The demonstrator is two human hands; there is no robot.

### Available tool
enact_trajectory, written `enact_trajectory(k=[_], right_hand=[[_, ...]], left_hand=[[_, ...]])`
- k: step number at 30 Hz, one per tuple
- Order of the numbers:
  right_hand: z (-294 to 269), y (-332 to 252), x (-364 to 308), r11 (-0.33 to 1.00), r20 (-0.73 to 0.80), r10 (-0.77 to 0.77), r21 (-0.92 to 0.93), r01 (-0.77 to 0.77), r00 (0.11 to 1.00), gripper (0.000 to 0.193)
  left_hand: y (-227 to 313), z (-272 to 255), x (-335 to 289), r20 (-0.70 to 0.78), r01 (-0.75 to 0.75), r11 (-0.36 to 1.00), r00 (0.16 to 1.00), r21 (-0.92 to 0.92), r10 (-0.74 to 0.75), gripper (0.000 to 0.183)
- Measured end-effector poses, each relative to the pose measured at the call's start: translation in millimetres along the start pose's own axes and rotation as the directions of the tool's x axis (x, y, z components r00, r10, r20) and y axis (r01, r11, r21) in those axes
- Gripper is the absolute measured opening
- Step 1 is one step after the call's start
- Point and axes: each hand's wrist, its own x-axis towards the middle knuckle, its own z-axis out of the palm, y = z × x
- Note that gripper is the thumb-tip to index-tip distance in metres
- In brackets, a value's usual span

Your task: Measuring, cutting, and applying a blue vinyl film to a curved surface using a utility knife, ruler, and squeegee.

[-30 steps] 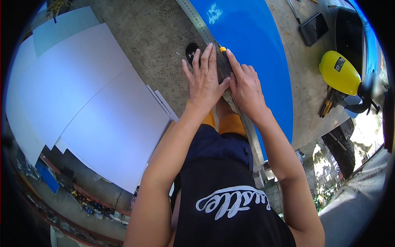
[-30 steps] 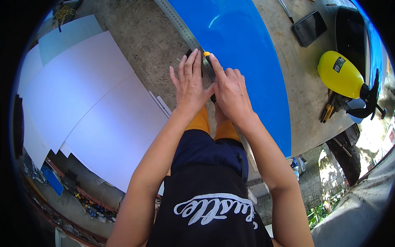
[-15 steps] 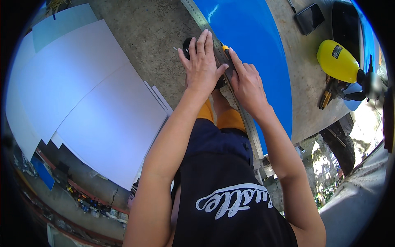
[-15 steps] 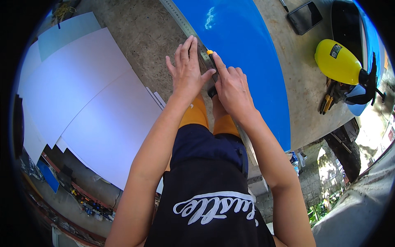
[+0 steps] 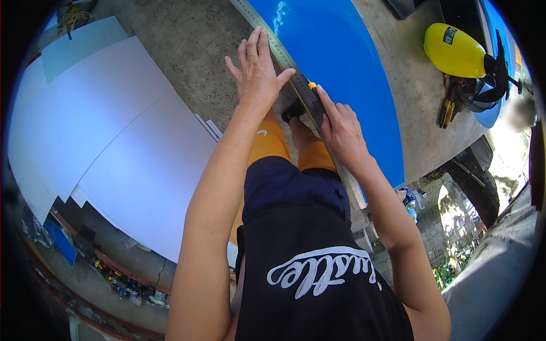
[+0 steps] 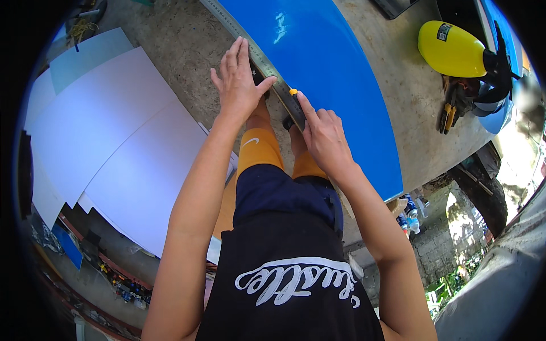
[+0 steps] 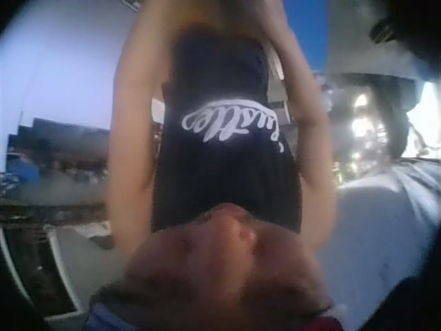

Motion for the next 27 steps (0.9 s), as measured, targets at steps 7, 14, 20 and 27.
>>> enact_trajectory(k=[7, 14, 20, 27], right_hand=[[8.4, 3.2, 0.8, 1.0, -0.028, -0.005, -0.007, 0.005, 1.0, 0.062], [10.4, 5.7, 1.2, 1.0, -0.045, -0.008, -0.009, 0.008, 0.999, 0.064], [9.0, 4.5, -0.6, 1.0, -0.049, 0.008, -0.019, -0.008, 0.999, 0.064], [12.1, 7.8, -0.9, 0.998, -0.081, -0.023, -0.052, 0.018, 0.996, 0.063]], left_hand=[[16.1, 24.3, -44.1, -0.104, -0.036, 0.999, 0.994, 0.0, 0.036, 0.092], [51.2, 38.8, -106.1, 0.016, -0.037, 0.997, 0.999, -0.072, 0.038, 0.11], [54.3, 43.7, -104.6, 0.053, -0.025, 0.997, 0.998, -0.074, 0.029, 0.108], [58.1, 43.0, -103.6, 0.097, 0.001, 0.999, 0.995, -0.054, 0.004, 0.11]])
